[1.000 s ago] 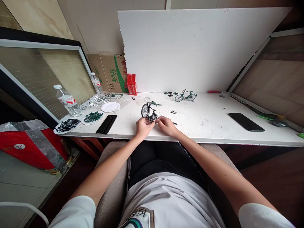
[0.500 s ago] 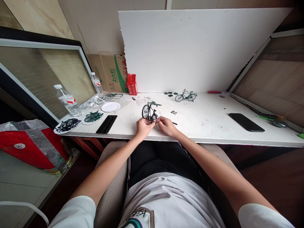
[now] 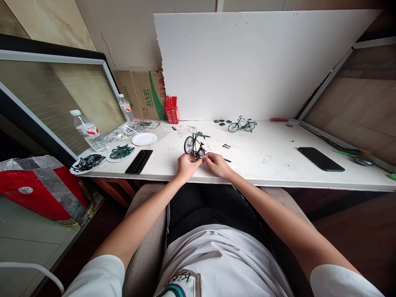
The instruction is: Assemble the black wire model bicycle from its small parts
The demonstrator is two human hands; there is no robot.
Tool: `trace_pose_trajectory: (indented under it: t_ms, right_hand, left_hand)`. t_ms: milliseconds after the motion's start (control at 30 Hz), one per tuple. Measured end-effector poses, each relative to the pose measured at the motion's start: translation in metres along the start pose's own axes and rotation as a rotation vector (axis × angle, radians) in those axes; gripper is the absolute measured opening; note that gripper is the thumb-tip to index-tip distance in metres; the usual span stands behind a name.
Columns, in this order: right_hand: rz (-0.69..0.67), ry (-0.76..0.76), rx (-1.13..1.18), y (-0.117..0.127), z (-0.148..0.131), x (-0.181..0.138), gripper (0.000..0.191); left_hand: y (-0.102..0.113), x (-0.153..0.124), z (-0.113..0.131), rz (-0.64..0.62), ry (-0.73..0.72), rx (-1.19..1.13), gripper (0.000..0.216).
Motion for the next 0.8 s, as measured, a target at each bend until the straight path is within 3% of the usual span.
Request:
trace_pose_trajectory:
  t_ms: [600,800]
  right_hand:
    - [0.004,-0.115,0.145,0.0006,-0.0023,-0.0002,0.064]
    - [-0.019,-0.122,0.136,0.0012,-0.0050,-0.0015,0.062]
  left_hand:
    - [-0.0025,-0.0003,0.0039,-0.035,0.036,-0.121,0.041]
    - [-0.0027,0.0003,0.0030,-0.044,0.032,-0.122,0.039]
Point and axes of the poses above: each hand's wrist, its own x-axis towards the middle knuckle, its own y-axis out of the back of the hand, z = x × y, the point moved 3 cm from there along x, towards the middle knuckle, and after that the axes turned 9 degrees about -y, right-handed, at the moved point
